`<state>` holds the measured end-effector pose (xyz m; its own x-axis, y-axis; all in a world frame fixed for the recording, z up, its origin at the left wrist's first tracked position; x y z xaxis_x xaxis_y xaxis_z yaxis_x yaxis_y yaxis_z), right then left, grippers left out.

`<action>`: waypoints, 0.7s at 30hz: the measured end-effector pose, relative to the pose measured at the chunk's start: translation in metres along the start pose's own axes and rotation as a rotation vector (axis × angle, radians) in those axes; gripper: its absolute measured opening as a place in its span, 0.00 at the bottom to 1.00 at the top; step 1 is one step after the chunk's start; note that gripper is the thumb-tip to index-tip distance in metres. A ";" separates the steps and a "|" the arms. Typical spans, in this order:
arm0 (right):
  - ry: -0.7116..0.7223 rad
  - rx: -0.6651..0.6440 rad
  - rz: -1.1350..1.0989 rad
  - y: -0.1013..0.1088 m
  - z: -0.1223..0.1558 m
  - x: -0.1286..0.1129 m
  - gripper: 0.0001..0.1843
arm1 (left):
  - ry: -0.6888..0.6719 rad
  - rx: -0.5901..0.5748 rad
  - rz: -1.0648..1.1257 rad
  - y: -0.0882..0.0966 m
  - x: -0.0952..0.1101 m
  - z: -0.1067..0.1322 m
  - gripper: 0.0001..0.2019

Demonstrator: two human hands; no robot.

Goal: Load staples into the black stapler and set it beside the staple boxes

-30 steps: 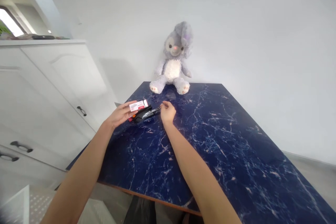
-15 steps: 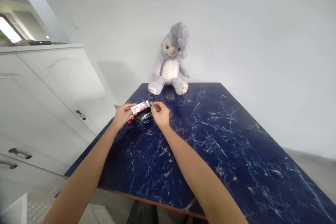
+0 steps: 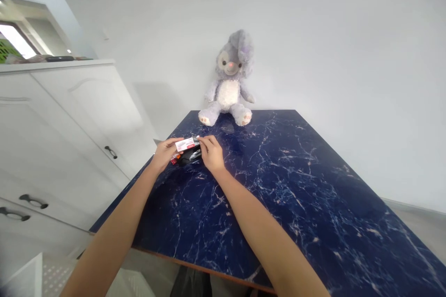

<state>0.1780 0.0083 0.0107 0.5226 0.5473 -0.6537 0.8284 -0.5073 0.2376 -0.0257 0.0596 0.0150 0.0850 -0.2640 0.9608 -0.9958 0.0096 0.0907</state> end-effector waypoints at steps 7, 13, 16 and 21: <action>0.048 0.035 -0.063 0.002 0.001 -0.003 0.17 | 0.024 -0.030 0.018 -0.003 -0.004 0.000 0.19; -0.007 0.047 -0.064 0.001 -0.002 0.002 0.14 | 0.085 -0.092 0.110 -0.006 -0.002 0.004 0.17; -0.076 0.073 -0.135 0.000 -0.003 0.009 0.17 | 0.156 -0.147 0.241 -0.007 0.003 0.008 0.16; -0.381 -0.010 -0.461 -0.008 -0.006 0.028 0.19 | 0.187 -0.269 0.378 -0.008 0.013 0.012 0.17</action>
<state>0.1866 0.0315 -0.0052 0.0009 0.4316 -0.9021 0.9555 -0.2664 -0.1265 -0.0167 0.0442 0.0238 -0.2508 -0.0165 0.9679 -0.9164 0.3262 -0.2319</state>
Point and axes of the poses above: each hand's wrist, its own z-axis away from the middle knuckle, its own y-axis out of the back of the hand, x = y × z, the point moved 4 cm from there along -z, towards the middle knuckle, and after that the axes turned 6 degrees about x, right-handed, at the moved point
